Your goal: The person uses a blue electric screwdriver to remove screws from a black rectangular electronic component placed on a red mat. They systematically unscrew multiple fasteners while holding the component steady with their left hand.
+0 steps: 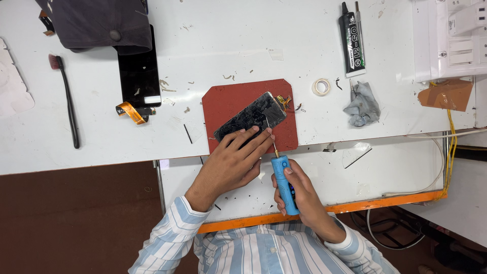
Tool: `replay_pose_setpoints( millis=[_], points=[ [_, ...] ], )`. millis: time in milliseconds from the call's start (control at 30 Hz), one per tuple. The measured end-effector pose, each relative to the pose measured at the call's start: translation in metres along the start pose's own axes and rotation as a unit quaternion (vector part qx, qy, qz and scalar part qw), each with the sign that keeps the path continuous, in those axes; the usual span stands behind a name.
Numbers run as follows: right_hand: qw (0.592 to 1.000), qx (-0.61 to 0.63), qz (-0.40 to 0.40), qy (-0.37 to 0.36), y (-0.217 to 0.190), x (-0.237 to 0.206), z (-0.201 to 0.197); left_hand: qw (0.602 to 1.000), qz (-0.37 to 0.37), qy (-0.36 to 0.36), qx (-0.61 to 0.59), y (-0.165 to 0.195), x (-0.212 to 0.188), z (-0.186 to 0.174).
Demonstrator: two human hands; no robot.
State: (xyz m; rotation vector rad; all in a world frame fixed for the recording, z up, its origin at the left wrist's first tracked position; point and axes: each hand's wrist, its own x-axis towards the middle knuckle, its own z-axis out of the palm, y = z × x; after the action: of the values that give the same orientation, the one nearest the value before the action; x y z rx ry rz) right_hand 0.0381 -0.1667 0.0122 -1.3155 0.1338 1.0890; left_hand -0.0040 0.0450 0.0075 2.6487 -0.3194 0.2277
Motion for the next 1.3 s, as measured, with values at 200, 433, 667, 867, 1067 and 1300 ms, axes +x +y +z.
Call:
replay_pose_setpoints(
  millis=[200,433,667,867,1067,1300],
  points=[
    [0.999,0.043,-0.009,-0.016,0.008,0.002,0.006,1.000,-0.004,0.000,-0.007,-0.001,-0.001,0.001],
    [0.997,0.065,-0.034,-0.019,0.017,0.006,0.010,1.000,-0.005,-0.006,-0.009,-0.002,-0.002,0.001],
    [0.996,0.076,-0.037,-0.021,0.022,0.005,0.010,1.000,-0.005,-0.013,-0.015,-0.002,0.000,-0.002],
    [0.993,0.102,-0.055,-0.034,0.027,0.008,0.012,1.000,0.003,0.004,-0.011,-0.001,-0.001,-0.009],
    [0.990,0.125,-0.064,-0.034,0.032,0.011,0.014,1.000,0.001,0.002,-0.007,-0.001,0.000,-0.010],
    [0.987,0.139,-0.071,-0.033,0.037,0.012,0.015,1.000,-0.005,0.003,-0.015,-0.001,0.000,-0.011]
  ],
)
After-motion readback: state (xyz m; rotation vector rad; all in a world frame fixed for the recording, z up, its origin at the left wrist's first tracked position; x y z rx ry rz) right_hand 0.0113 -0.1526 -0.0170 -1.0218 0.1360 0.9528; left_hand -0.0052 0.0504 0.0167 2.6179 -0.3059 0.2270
